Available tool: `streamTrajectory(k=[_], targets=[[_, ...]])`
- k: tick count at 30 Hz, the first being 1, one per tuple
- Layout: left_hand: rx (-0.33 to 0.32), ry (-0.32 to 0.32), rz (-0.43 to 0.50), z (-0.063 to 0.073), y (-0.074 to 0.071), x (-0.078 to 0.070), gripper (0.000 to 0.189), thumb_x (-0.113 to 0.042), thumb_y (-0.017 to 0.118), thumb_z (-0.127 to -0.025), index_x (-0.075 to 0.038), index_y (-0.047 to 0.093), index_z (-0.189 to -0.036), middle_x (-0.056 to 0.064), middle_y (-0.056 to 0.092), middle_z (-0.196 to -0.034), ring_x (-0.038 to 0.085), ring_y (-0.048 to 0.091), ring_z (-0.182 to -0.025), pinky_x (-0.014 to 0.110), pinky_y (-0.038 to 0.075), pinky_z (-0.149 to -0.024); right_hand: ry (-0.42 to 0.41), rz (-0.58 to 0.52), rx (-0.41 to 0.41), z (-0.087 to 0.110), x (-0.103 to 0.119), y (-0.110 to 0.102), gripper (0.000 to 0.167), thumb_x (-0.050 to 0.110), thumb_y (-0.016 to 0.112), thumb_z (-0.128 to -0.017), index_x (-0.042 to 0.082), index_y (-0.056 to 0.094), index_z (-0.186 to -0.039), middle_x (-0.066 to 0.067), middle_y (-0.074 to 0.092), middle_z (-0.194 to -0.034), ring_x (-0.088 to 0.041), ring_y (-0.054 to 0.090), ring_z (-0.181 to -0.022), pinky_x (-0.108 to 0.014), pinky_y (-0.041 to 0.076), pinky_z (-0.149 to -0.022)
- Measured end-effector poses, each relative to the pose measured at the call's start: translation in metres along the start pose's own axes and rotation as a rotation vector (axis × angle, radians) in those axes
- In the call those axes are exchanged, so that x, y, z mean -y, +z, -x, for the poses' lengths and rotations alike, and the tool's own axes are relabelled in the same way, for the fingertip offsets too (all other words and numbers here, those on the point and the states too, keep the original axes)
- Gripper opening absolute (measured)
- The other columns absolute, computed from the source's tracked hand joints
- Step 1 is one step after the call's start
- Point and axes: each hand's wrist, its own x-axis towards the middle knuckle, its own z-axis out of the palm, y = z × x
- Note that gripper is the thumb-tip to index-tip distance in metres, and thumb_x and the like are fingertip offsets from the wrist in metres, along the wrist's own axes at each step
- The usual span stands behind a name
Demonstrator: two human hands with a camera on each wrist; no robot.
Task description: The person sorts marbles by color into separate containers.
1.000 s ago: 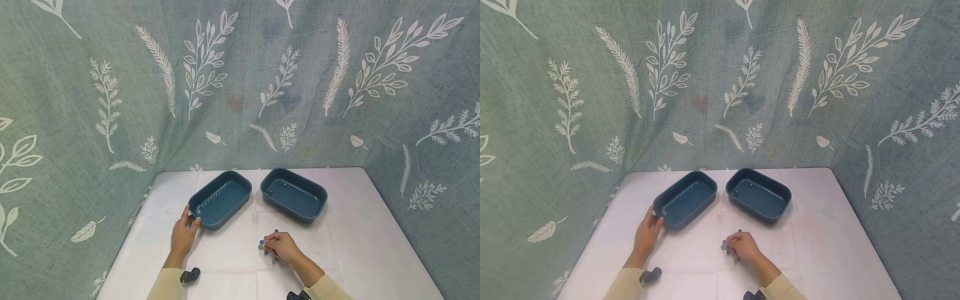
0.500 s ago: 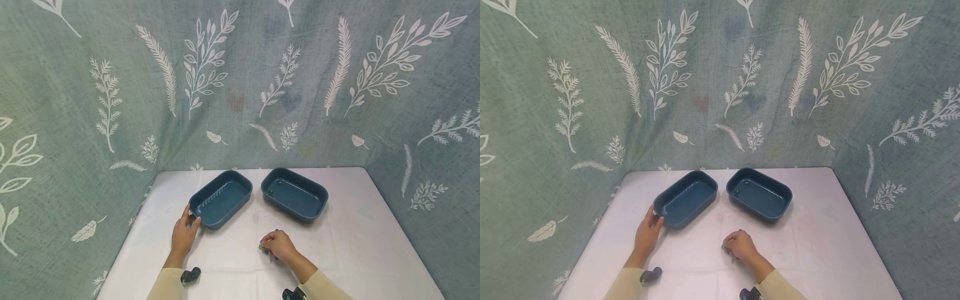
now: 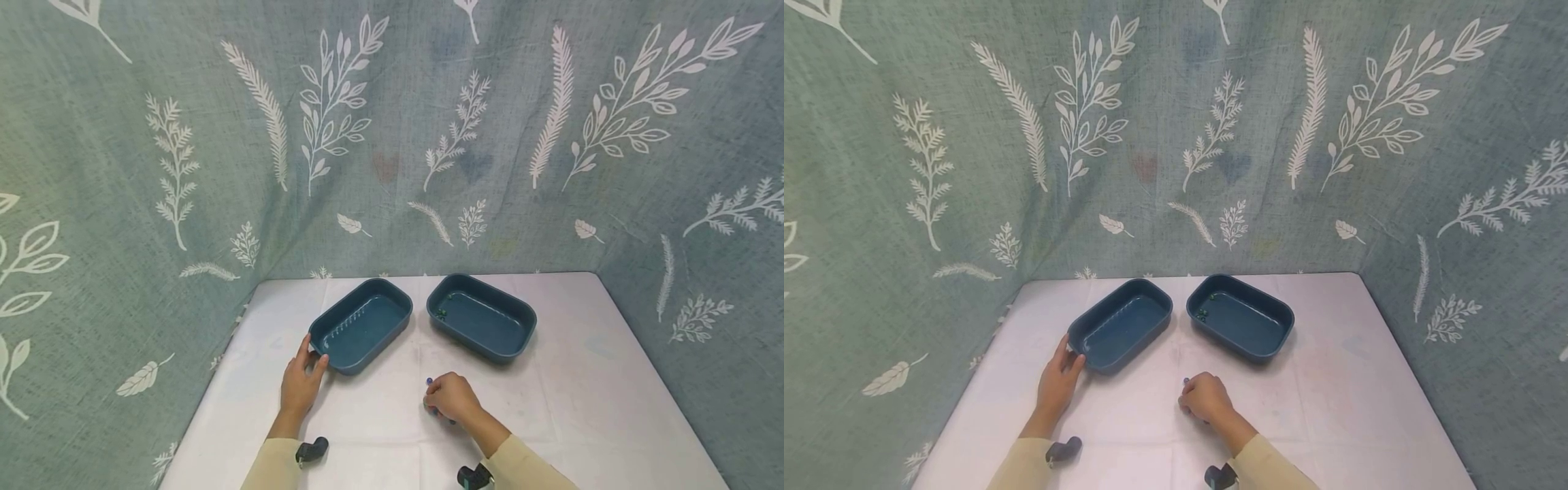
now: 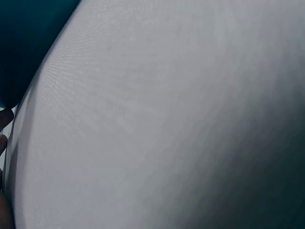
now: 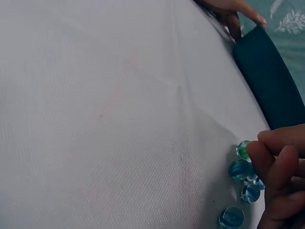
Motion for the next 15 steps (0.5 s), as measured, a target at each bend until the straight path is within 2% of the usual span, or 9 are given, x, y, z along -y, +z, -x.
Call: streamTrajectory(k=[4, 10, 12, 15], targets=[[-0.017, 0.014, 0.0, 0.0005, 0.0004, 0.0, 0.075, -0.065, 0.05, -0.092, -0.034, 0.023, -0.155, 0.011, 0.054, -0.139, 0.046, 0.042, -0.128, 0.066, 0.029, -0.102, 0.002, 0.068, -0.001, -0.001, 0.0012, 0.0012, 0.011, 0.018, 0.079, -0.079, 0.014, 0.071, -0.073, 0.006, 0.06, -0.059, -0.013, 0.057, -0.053, -0.03, 0.046, -0.047], [-0.007, 0.013, -0.001, 0.0018, -0.0006, -0.0018, 0.076, -0.064, 0.049, -0.093, -0.032, 0.022, -0.156, 0.011, 0.05, -0.142, 0.049, 0.035, -0.133, 0.066, 0.023, -0.106, -0.039, 0.2, -0.021, 0.001, 0.0045, 0.0042, 0.019, 0.02, 0.08, -0.075, 0.019, 0.067, -0.061, 0.008, 0.056, -0.058, -0.016, 0.049, -0.068, -0.034, 0.045, -0.062], [-0.005, 0.012, 0.0, 0.0016, -0.0007, -0.0015, 0.075, -0.064, 0.049, -0.093, -0.033, 0.022, -0.156, 0.011, 0.051, -0.141, 0.047, 0.038, -0.132, 0.065, 0.025, -0.105, -0.047, 0.214, -0.026, 0.0005, 0.0041, 0.005, 0.021, 0.019, 0.08, -0.075, 0.019, 0.066, -0.058, 0.008, 0.056, -0.058, -0.016, 0.048, -0.069, -0.034, 0.045, -0.064], [-0.009, 0.019, 0.003, 0.0013, -0.0007, -0.0004, 0.075, -0.063, 0.05, -0.093, -0.034, 0.022, -0.155, 0.011, 0.052, -0.141, 0.046, 0.041, -0.129, 0.066, 0.029, -0.103, -0.038, 0.185, -0.018, -0.0002, 0.0034, 0.005, 0.022, 0.018, 0.079, -0.075, 0.019, 0.065, -0.058, 0.007, 0.056, -0.056, -0.015, 0.05, -0.063, -0.033, 0.045, -0.059]])
